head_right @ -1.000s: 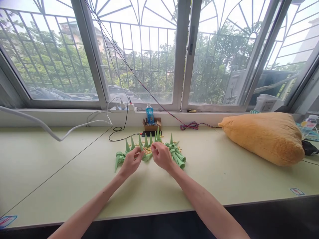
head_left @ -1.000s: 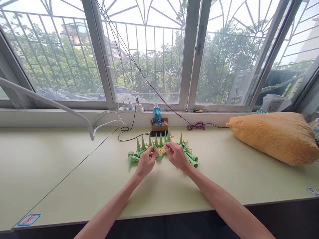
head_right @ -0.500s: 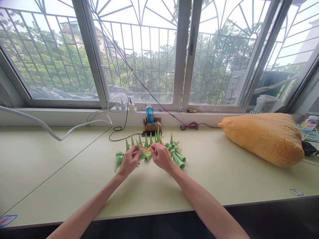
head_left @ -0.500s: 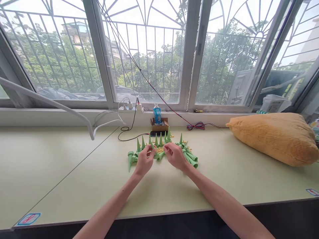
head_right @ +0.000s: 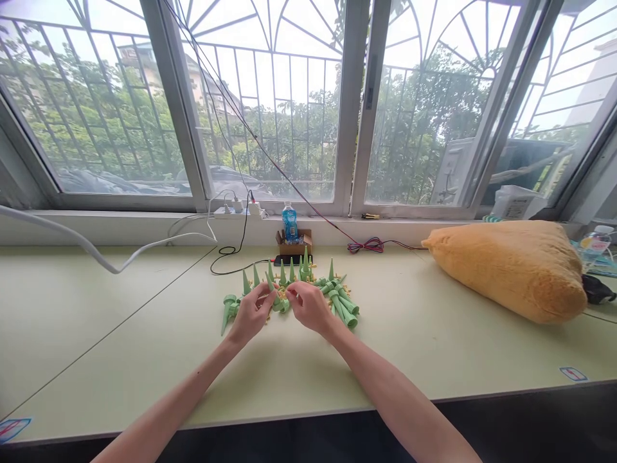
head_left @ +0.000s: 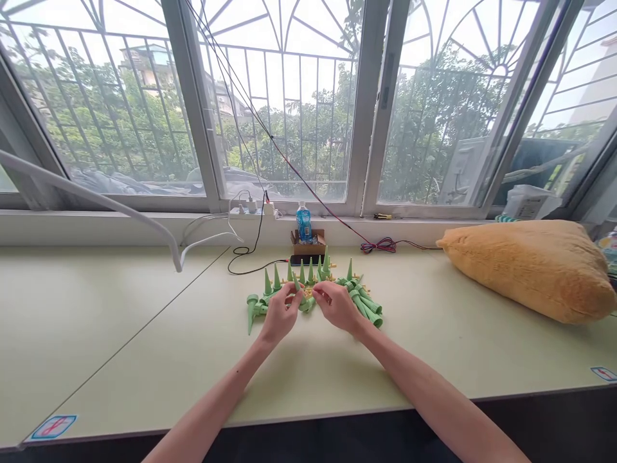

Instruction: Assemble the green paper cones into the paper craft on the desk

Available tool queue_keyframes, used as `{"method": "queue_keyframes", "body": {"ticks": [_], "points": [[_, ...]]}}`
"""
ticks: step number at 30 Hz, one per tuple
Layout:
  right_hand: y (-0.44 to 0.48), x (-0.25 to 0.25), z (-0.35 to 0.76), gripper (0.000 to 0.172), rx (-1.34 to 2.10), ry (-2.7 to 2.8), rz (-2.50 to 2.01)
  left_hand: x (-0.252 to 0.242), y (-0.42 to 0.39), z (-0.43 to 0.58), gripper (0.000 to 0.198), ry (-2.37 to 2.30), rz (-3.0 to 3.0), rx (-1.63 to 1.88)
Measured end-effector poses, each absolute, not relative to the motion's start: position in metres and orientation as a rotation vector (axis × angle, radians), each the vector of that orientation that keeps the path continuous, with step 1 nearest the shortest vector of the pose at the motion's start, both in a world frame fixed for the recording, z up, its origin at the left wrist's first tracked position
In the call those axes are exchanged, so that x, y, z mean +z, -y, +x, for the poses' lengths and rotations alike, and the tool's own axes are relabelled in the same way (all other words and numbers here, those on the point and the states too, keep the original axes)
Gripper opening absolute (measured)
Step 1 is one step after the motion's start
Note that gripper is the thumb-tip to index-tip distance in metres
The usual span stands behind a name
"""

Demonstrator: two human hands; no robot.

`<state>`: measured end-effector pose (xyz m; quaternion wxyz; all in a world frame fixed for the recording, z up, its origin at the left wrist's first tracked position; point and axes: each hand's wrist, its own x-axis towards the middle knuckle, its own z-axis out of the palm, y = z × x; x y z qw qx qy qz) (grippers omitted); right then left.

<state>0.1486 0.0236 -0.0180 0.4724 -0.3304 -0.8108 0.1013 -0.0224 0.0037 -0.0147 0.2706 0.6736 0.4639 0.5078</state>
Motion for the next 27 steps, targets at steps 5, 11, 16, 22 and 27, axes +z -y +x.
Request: {"method": "queue_keyframes", "body": {"ticks": [5, 11, 16, 22, 27], "points": [[-0.0235, -0.0184, 0.1482, 0.019, 0.255, 2.006, -0.822, -0.0137, -0.0029, -0.0227, 0.033, -1.239, 1.823, 1.357], [-0.0226, -0.0179, 0.1493, 0.018, 0.287, 2.029, -0.821, -0.0093, -0.0002, -0.0214, 0.032, -1.269, 1.815, 1.332], [-0.0226, -0.018, 0.1489, 0.02, 0.297, 2.047, -0.831, -0.0098, -0.0004, -0.0217, 0.032, -1.256, 1.82, 1.338], [-0.0227, -0.0191, 0.1477, 0.021, 0.317, 2.056, -0.817, -0.0116, -0.001, -0.0229, 0.032, -1.249, 1.823, 1.34], [-0.0233, -0.0198, 0.1472, 0.021, 0.316, 2.06, -0.812, -0.0123, -0.0013, -0.0231, 0.031, -1.232, 1.839, 1.338]]}}
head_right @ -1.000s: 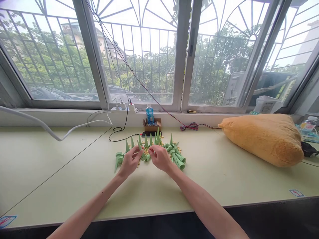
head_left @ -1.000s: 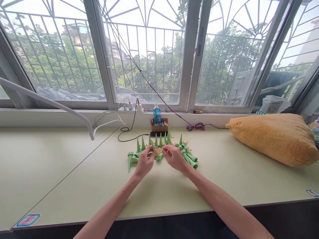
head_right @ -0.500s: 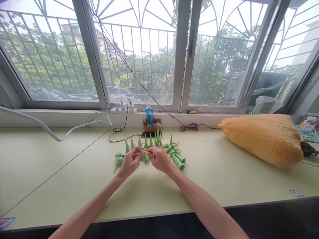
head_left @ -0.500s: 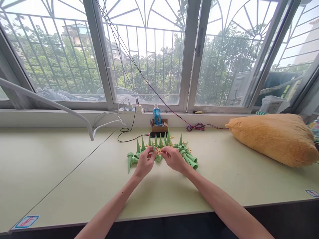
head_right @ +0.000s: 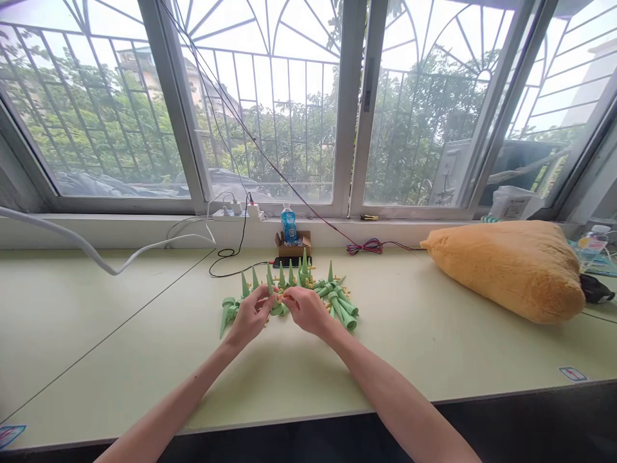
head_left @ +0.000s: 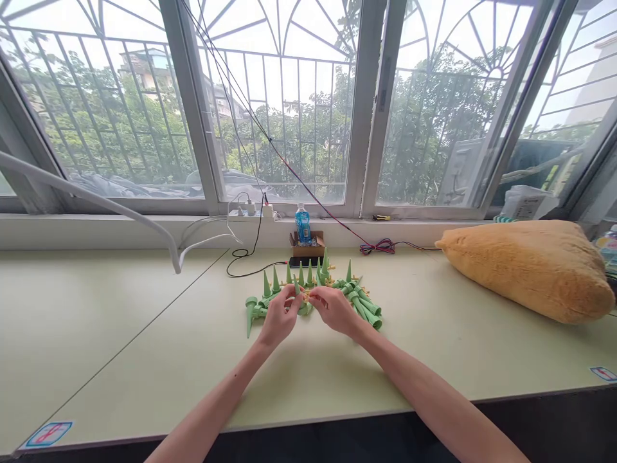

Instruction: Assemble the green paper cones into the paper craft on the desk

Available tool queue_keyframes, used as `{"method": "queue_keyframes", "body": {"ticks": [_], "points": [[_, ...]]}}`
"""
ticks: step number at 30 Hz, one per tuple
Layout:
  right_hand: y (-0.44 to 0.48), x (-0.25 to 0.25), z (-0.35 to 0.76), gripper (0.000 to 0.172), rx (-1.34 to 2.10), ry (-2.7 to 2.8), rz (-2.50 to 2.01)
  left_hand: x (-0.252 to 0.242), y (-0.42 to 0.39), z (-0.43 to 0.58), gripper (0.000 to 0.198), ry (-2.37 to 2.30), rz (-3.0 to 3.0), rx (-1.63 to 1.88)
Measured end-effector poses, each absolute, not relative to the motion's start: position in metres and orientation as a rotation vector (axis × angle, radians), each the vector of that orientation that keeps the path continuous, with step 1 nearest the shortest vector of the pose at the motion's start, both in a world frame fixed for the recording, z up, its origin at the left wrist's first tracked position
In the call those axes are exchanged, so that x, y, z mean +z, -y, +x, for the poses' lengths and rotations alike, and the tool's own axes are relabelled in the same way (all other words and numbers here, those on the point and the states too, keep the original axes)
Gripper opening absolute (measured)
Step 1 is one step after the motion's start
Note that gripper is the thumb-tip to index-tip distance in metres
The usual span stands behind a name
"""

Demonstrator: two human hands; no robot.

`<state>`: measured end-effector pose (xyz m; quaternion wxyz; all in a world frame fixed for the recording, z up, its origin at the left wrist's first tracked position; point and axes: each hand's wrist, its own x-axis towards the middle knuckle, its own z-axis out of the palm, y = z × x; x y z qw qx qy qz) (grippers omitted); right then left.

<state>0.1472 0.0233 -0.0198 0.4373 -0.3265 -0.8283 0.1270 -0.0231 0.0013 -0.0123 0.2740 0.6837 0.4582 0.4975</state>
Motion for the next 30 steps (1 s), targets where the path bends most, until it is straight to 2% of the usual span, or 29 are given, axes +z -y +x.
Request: {"method": "queue_keyframes", "body": {"ticks": [30], "points": [[-0.0257, -0.0245, 0.1479, 0.042, 0.268, 2.108, -0.953, -0.0104, 0.0014, -0.0214, 0.022, -1.137, 1.914, 1.3]]}}
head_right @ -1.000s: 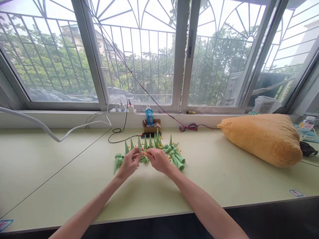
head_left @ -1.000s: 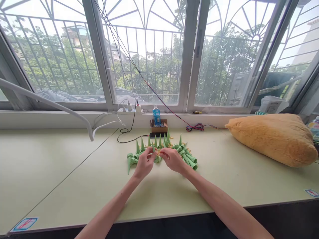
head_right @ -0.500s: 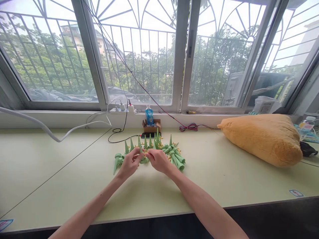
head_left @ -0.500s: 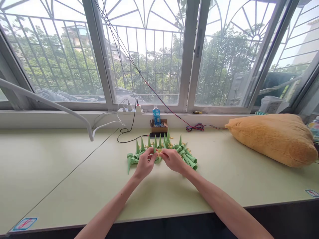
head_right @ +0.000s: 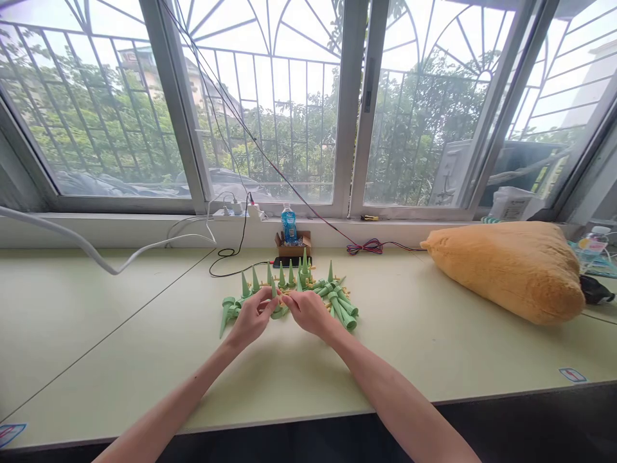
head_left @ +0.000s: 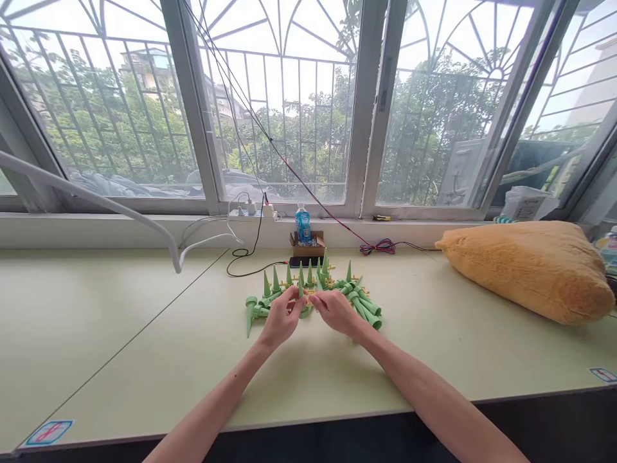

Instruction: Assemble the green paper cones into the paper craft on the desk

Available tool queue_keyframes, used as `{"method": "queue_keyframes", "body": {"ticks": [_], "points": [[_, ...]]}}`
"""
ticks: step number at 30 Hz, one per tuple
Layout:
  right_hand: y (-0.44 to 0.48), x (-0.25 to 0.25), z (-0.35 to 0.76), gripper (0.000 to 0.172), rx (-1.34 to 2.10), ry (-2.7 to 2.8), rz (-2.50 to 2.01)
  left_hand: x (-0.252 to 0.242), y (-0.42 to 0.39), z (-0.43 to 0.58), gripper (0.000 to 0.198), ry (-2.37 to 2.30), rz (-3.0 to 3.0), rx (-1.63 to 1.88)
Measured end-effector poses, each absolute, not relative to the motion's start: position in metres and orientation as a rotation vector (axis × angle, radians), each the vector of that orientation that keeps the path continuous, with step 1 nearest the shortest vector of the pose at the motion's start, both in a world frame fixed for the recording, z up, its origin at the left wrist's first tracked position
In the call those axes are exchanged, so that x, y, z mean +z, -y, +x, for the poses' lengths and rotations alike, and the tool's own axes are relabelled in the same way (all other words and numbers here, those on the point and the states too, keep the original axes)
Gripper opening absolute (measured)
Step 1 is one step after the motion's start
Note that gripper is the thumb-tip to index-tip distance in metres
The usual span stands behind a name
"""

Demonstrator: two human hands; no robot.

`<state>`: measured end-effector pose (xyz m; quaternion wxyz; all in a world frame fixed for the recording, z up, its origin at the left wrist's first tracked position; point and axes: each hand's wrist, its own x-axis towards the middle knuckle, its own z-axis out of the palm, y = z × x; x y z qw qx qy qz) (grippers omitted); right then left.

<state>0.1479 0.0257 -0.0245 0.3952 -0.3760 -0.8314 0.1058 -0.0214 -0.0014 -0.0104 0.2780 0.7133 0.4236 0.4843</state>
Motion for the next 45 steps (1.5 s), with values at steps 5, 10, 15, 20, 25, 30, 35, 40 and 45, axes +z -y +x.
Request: {"method": "queue_keyframes", "body": {"ticks": [5, 10, 15, 20, 25, 30, 35, 40, 45], "points": [[-0.025, -0.0233, 0.1477, 0.044, 0.271, 2.107, -0.974, -0.0109, 0.001, -0.0207, 0.023, -1.132, 1.919, 1.3], [-0.0236, -0.0219, 0.1478, 0.04, 0.297, 2.108, -0.964, -0.0123, -0.0003, -0.0207, 0.025, -1.184, 1.891, 1.333], [-0.0249, -0.0234, 0.1482, 0.033, 0.325, 2.134, -0.935, -0.0096, 0.0013, -0.0206, 0.025, -1.234, 1.866, 1.334], [-0.0263, -0.0245, 0.1482, 0.032, 0.348, 2.13, -0.901, -0.0097, 0.0012, -0.0203, 0.025, -1.228, 1.865, 1.338], [-0.0279, -0.0256, 0.1477, 0.033, 0.344, 2.112, -0.856, -0.0087, 0.0017, -0.0199, 0.026, -1.233, 1.858, 1.346], [-0.0289, -0.0256, 0.1478, 0.031, 0.356, 2.093, -0.825, -0.0077, 0.0022, -0.0198, 0.027, -1.231, 1.84, 1.351], [-0.0286, -0.025, 0.1475, 0.026, 0.383, 2.085, -0.793, -0.0081, 0.0017, -0.0202, 0.027, -1.224, 1.831, 1.355], [-0.0286, -0.0263, 0.1475, 0.03, 0.383, 2.088, -0.811, -0.0072, 0.0023, -0.0204, 0.026, -1.213, 1.834, 1.361], [-0.0282, -0.026, 0.1483, 0.033, 0.396, 2.094, -0.84, -0.005, 0.0041, -0.02, 0.025, -1.197, 1.829, 1.361]]}}
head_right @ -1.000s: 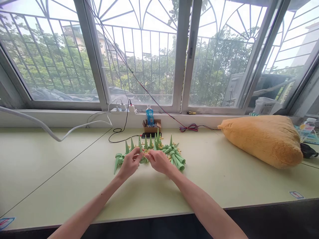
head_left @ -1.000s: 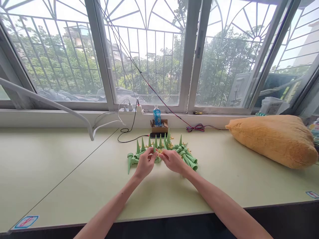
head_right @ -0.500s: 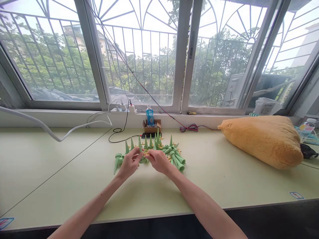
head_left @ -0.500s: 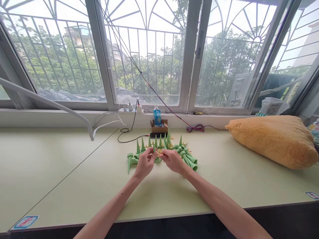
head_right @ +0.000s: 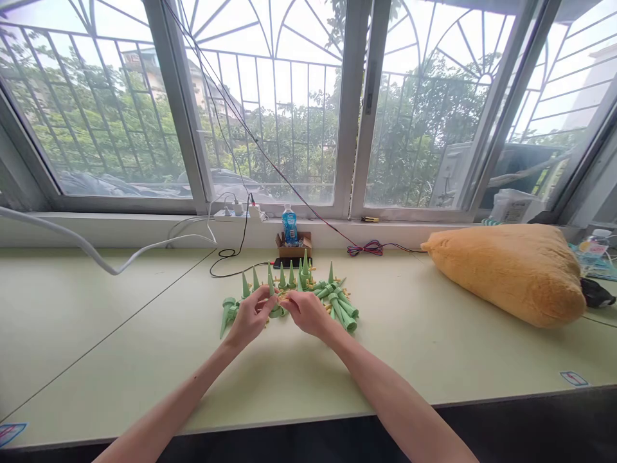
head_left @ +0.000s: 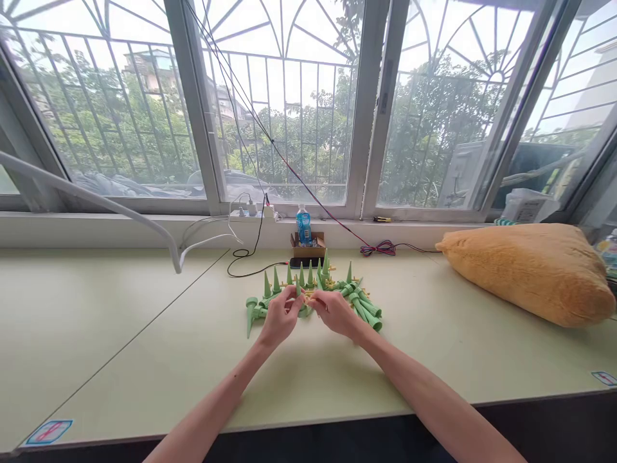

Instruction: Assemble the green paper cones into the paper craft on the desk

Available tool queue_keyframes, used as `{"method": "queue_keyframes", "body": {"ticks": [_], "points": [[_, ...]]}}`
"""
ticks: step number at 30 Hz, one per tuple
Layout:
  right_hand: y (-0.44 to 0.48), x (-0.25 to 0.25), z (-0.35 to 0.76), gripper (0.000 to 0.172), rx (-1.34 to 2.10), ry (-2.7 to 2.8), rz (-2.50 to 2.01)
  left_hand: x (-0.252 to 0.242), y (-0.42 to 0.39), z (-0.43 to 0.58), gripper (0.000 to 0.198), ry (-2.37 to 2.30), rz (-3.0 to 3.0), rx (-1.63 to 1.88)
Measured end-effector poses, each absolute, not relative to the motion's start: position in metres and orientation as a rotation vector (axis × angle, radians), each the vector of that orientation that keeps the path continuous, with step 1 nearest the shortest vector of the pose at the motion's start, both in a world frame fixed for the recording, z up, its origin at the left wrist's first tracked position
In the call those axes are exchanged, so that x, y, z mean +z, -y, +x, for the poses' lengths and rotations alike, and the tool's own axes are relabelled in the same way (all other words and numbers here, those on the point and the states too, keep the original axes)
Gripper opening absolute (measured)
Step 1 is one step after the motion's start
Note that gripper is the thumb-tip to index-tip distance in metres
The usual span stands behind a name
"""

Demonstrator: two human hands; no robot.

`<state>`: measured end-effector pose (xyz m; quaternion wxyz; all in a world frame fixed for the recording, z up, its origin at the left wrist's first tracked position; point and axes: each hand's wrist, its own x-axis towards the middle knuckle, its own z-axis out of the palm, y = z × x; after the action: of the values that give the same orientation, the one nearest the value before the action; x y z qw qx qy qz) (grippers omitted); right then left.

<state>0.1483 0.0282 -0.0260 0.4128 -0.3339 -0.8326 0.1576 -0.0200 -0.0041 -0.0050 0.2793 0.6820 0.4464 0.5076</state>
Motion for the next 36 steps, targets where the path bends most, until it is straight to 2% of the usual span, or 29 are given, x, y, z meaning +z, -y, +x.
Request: {"method": "queue_keyframes", "body": {"ticks": [12, 27, 31, 36], "points": [[-0.0279, -0.0258, 0.1484, 0.038, 0.396, 2.114, -0.845, -0.0038, 0.005, -0.0201, 0.026, -1.175, 1.822, 1.34], [-0.0275, -0.0243, 0.1486, 0.056, 0.364, 2.178, -0.911, -0.0082, 0.003, -0.021, 0.024, -1.113, 1.861, 1.312], [-0.026, -0.0236, 0.1483, 0.051, 0.323, 2.131, -0.938, -0.0068, 0.0032, -0.0203, 0.025, -1.142, 1.838, 1.332], [-0.0216, -0.019, 0.1482, 0.03, 0.399, 2.061, -0.922, -0.0065, 0.0016, -0.021, 0.027, -1.206, 1.8, 1.392]]}}
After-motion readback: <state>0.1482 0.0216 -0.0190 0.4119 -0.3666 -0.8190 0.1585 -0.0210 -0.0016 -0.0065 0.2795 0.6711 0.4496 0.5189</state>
